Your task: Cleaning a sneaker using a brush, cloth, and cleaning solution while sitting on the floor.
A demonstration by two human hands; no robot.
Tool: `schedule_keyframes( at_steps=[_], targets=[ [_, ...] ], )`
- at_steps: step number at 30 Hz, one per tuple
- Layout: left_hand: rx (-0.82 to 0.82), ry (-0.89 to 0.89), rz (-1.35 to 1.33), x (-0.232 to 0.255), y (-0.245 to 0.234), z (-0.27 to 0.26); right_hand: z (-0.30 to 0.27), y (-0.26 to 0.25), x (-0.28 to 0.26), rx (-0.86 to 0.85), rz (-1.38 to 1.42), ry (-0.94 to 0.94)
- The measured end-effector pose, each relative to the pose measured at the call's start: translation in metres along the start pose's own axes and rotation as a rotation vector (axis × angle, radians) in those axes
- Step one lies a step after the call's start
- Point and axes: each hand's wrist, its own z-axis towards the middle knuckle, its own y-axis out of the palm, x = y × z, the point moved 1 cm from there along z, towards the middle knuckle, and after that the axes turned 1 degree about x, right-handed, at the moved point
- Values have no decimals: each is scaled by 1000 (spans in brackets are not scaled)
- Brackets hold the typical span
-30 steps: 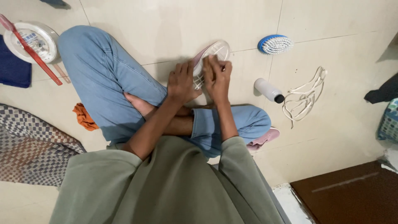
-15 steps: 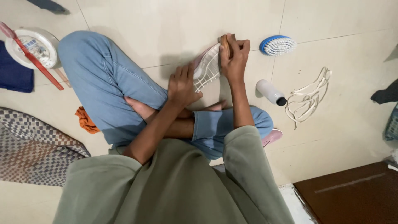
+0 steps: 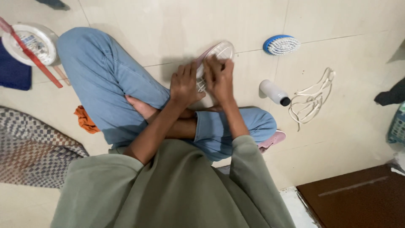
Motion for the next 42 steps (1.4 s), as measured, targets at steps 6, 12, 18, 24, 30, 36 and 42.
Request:
schedule_keyframes(
  at_steps=[6,12,18,24,30,36,42],
  targets=[
    [-48,-38,-124,0,18,-11,29,-4,44,4,-32,36],
    [-188,-30,-103,2,17,-14,43,-9,95,81,9,144],
    [-442,-109,-272,4,19,-14,-45,-1,115,440,619,812],
    [-285,-93,-245,-1,5,-14,-137,38,158,727,661,1211],
    [-510,-224,-429,-13,12,-17,-165,38,192,775,298,1127],
    [-515,-388,-691,-33,8,-30,-153,30,96,688,65,796],
    [-257,-343,-564,-39,-34,-66,-155,24,45,618,94,634]
  ],
)
